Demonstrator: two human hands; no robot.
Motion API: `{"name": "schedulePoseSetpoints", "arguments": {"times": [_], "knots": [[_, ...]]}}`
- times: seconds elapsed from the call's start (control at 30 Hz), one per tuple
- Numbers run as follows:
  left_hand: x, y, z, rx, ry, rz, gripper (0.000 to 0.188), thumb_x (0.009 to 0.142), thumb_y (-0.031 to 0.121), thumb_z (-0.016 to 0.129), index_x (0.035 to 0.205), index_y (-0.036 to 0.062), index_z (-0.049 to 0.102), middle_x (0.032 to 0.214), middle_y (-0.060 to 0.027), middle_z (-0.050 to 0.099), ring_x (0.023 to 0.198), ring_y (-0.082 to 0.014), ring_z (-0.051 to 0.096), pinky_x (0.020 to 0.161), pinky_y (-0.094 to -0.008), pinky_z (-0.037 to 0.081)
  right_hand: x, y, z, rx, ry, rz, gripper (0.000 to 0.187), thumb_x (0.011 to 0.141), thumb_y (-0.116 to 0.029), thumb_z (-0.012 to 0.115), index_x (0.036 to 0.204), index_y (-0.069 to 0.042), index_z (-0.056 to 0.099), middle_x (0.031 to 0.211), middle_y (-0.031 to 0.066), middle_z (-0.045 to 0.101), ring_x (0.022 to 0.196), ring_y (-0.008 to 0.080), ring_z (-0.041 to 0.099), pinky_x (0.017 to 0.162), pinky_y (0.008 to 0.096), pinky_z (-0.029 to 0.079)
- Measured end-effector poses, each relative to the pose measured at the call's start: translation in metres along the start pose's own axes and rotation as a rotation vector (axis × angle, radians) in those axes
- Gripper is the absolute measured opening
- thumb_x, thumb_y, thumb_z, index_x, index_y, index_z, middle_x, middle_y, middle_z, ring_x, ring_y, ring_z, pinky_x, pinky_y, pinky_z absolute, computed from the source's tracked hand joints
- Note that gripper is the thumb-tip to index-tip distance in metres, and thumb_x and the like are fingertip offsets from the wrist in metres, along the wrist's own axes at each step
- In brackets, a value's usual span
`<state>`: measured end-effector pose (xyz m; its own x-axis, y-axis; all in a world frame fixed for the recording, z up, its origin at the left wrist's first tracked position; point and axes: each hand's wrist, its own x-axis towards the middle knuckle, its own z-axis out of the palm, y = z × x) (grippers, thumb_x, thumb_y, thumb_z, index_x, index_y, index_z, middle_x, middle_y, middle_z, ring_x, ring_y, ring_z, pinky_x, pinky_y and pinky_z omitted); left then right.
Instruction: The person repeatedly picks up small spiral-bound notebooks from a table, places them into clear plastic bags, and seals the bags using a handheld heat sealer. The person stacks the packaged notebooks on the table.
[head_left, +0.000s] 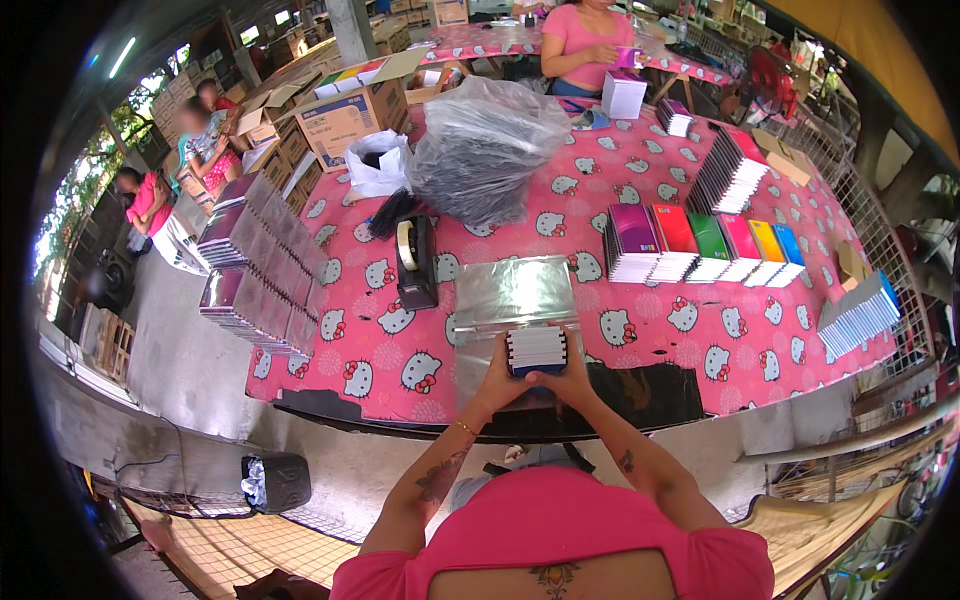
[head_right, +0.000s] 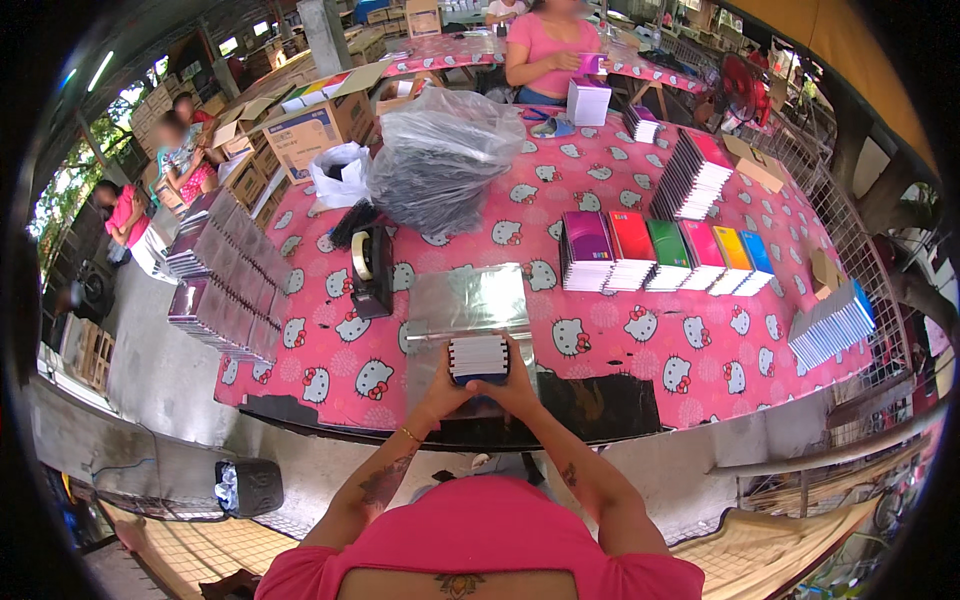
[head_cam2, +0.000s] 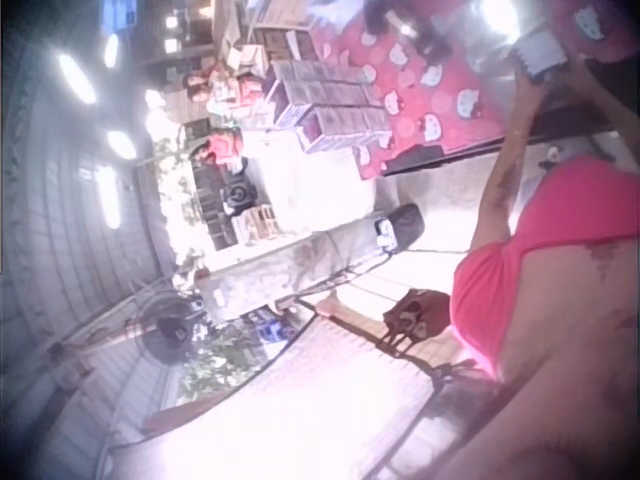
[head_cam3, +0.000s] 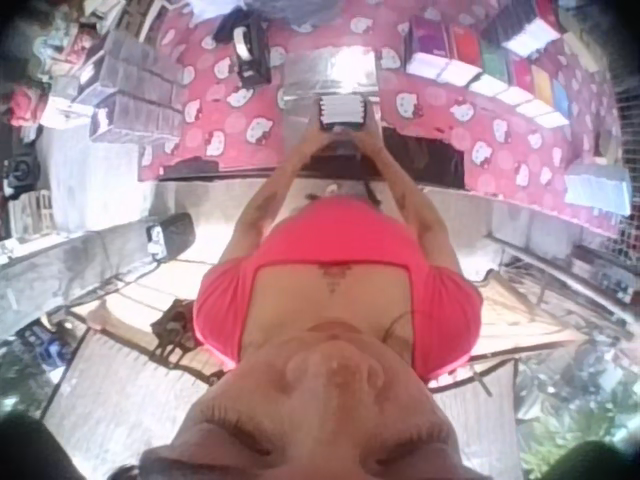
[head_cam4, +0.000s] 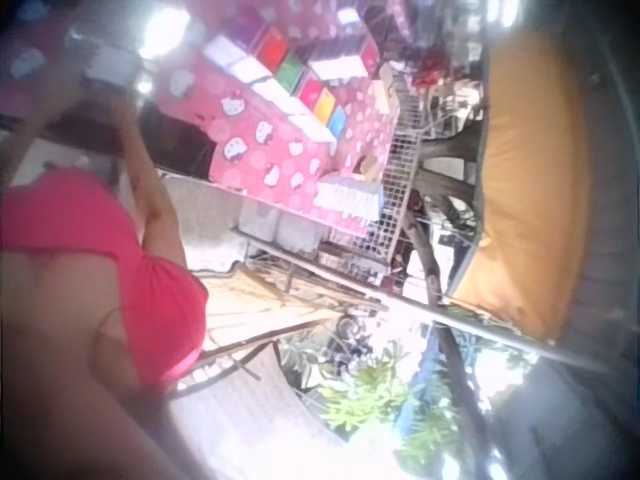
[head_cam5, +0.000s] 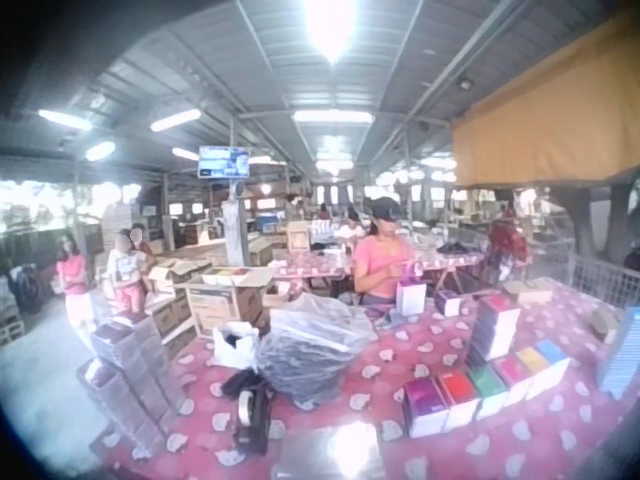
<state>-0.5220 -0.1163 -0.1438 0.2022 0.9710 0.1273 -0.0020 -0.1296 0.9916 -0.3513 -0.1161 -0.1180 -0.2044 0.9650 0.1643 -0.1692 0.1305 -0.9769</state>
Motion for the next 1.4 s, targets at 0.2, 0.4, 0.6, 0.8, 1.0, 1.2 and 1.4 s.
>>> {"name": "schedulePoseSetpoints", "arguments": {"times": [0.2,0.4,0.6,0.8,1.0,1.2,1.4], "knots": [[0.005,0.110,-0.015,0.815,-0.070,0.248,0.097,0.075,0.028,0.080,0.150,0.0000,0.025,0.148,-0.0256,0.037,0.142,-0.0368,0.034,0.116,-0.0491,0.027,0.004,0.012,-0.021,-0.157,-0.066,-0.027,0.099,0.066,-0.016,0.093,0.144,-0.005,0.033,0.125,0.0098,0.057,0.117,0.0187,0.055,0.101,0.0359,0.047],[0.005,0.127,0.026,1.261,-0.180,0.386,0.104,0.075,0.050,0.074,0.149,-0.0068,0.027,0.153,-0.0267,0.031,0.146,-0.0377,0.027,0.119,-0.0520,0.018,0.005,0.022,-0.021,-0.007,-0.071,-0.038,0.097,0.064,-0.011,0.092,0.142,-0.004,0.034,0.125,0.0103,0.056,0.116,0.0193,0.056,0.099,0.0358,0.049],[0.032,0.122,0.011,1.110,-0.185,0.013,0.083,0.078,0.058,0.074,0.128,-0.0047,0.051,0.126,-0.0261,0.057,0.114,-0.0367,0.058,0.098,-0.0478,0.044,0.014,0.023,-0.030,-0.363,-0.095,-0.144,0.088,0.072,-0.017,0.086,0.142,0.000,0.036,0.129,0.0143,0.054,0.118,0.0200,0.055,0.097,0.0349,0.049],[0.053,0.020,-0.026,0.245,0.496,-0.320,0.072,0.082,0.062,0.069,0.100,-0.0074,0.068,0.091,-0.0268,0.069,0.084,-0.0415,0.069,0.079,-0.0470,0.053,0.062,-0.006,-0.060,0.219,-0.156,0.582,0.067,0.081,-0.031,0.083,0.128,0.005,0.052,0.086,0.0069,0.059,0.071,0.0123,0.059,0.059,0.0284,0.047],[0.076,0.022,-0.026,0.766,0.482,-0.479,0.084,0.082,0.074,0.058,0.092,-0.0082,0.071,0.092,-0.0303,0.069,0.089,-0.0427,0.069,0.081,-0.0485,0.053,0.098,0.015,-0.064,-0.154,-0.129,0.625,0.059,0.076,-0.046,0.084,0.103,0.003,0.068,0.087,0.0042,0.063,0.070,0.0133,0.061,0.058,0.0259,0.052],[0.071,0.014,-0.032,0.764,0.645,-0.400,0.080,0.081,0.072,0.061,0.094,-0.0061,0.069,0.090,-0.0283,0.069,0.089,-0.0413,0.069,0.080,-0.0489,0.053,0.103,0.008,-0.063,-0.289,-0.046,0.694,0.049,0.080,-0.044,0.081,0.099,-0.001,0.067,0.079,0.0030,0.061,0.071,0.0139,0.062,0.060,0.0282,0.052],[-0.025,0.034,-0.064,0.482,0.048,-0.170,0.032,0.078,0.029,0.084,0.086,0.0051,0.064,0.079,-0.0101,0.062,0.071,-0.0292,0.060,0.066,-0.0420,0.050,0.028,0.028,-0.099,-0.669,-0.498,-0.204,0.024,0.081,-0.026,0.078,0.095,-0.009,0.068,0.084,0.0046,0.065,0.082,0.0248,0.062,0.071,0.0391,0.049]]}}
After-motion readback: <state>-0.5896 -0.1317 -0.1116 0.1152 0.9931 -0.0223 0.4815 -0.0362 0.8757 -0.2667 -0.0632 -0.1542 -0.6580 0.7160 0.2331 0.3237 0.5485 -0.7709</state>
